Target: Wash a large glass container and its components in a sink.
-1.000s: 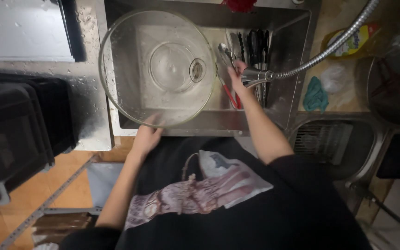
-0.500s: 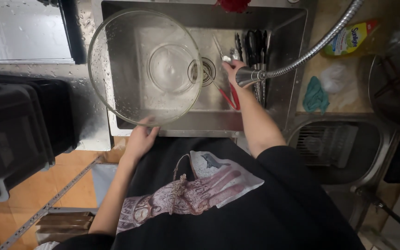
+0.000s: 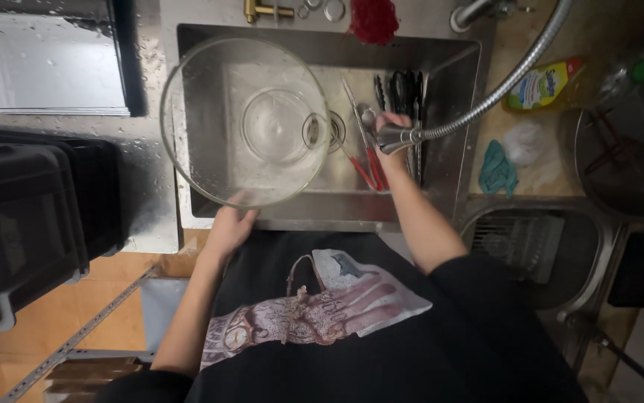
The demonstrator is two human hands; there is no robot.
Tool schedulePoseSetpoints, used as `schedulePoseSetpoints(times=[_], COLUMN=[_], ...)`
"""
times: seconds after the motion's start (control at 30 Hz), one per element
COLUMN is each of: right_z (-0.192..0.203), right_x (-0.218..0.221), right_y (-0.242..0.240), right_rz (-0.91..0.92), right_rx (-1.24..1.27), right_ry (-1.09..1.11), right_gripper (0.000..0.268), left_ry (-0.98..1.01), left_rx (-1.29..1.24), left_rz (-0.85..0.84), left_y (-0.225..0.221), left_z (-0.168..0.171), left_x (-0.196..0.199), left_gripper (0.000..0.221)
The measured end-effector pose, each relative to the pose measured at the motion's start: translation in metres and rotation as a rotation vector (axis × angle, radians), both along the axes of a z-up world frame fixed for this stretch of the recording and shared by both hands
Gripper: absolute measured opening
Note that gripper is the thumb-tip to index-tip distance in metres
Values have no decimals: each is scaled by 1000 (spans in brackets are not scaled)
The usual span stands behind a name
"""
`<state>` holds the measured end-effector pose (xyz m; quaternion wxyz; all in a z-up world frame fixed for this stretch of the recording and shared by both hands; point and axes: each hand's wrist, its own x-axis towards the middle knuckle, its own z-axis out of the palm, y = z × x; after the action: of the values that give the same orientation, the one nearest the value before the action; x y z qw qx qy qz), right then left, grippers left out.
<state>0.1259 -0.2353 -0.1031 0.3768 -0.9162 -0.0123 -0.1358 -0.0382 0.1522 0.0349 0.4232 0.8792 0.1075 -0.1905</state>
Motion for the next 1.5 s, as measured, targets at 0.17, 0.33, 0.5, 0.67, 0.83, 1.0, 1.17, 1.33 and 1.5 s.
schedulePoseSetpoints(times=[0.17,0.33,0.5,0.67,0.83,1.0,1.17,1.33,1.5], right_z=[-4,-31,-86,-20,32,83,120,157,95], right_x=[8,19,6,-3,9,58,151,195,205], right_y=[8,7,23,49,82,84,115,159,142], right_rz=[-442,-308,-178,-128,0,-12,231,262,264], right_rx=[1654,2178,1959,1430,989,745,521,-93,-295], right_ry=[562,741,660,891,812,590,134,-19,-79], right_gripper=[20,29,41,36,19,18,24,38,36], left_ry=[20,-3,24,-12,-42,73,-117,-104,-186], left_rx=[7,16,-20,-72,-131,-120,-339,-291,-210], left_rz=[97,105,149,203,211,301,360,355,336], left_y=[17,24,28,35,42,55,76,82,84], left_z=[12,31,39,28,27,39,2,2,25], left_x=[13,21,23,22,30,44,39,33,29], left_gripper=[48,50,50,45,44,39,35,37,38])
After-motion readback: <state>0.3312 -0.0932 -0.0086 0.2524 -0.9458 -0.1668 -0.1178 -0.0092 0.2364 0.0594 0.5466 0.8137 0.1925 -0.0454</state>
